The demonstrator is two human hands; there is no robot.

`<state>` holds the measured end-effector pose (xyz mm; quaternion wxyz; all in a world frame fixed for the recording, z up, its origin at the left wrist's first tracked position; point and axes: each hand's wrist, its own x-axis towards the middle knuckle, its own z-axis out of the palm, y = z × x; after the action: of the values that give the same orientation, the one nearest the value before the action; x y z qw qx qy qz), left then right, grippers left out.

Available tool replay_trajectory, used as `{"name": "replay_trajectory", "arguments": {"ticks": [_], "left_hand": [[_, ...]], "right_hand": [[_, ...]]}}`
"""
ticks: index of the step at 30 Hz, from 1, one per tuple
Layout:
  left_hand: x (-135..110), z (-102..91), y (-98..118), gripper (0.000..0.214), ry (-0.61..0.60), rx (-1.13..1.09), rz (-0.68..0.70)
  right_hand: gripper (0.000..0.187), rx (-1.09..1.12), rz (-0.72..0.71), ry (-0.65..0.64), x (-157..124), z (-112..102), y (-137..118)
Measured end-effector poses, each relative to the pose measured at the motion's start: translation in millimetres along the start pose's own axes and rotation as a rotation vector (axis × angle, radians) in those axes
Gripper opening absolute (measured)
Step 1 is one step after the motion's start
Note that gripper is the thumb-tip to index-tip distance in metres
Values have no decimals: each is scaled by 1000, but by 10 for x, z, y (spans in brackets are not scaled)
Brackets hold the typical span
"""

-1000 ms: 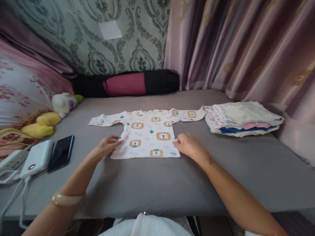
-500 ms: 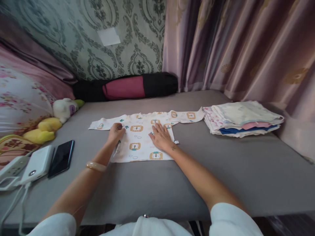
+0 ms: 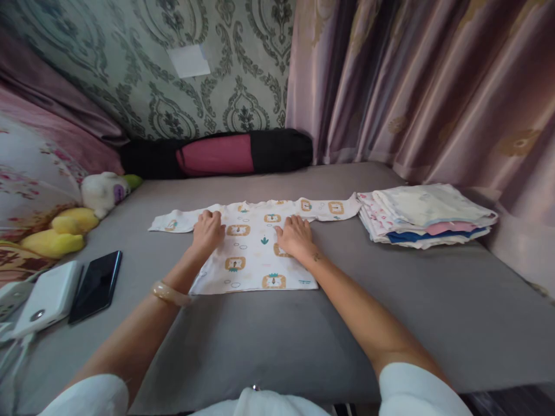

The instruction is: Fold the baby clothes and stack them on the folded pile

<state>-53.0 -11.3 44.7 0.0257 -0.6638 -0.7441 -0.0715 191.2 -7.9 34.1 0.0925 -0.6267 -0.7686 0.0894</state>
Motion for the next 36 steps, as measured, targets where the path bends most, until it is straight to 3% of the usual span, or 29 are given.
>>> {"name": "replay_trajectory", "arguments": {"ticks": [4,7,11,15,21,26,30,36], "left_hand": [[359,66,253,28,14,-257,107],[689,157,416,28,9,-444,69],[1065,255,492,29,60,-620,-16],[1225,427,439,30,90,-709,-55],[1192,639,299,27,19,-640,-35],[1176,548,161,29,-90,-583,20],[1150,460,101,30,-162,-637,50],[1097,419,39,29,-207,-690,49]], "right_hand": [[39,328,183,116,539,-69,-175],[42,548,311,290,922,-18,-225],[46,639,319,414,1235,112,-175],[43,683,279,458,1358,261,-61],[32,608,128,315,1404,407,88],[26,424,-14,129,1393,323,160],[29,331,-44,15,1326,195,170],[30,227,-8,-4,1289,162,125]]}}
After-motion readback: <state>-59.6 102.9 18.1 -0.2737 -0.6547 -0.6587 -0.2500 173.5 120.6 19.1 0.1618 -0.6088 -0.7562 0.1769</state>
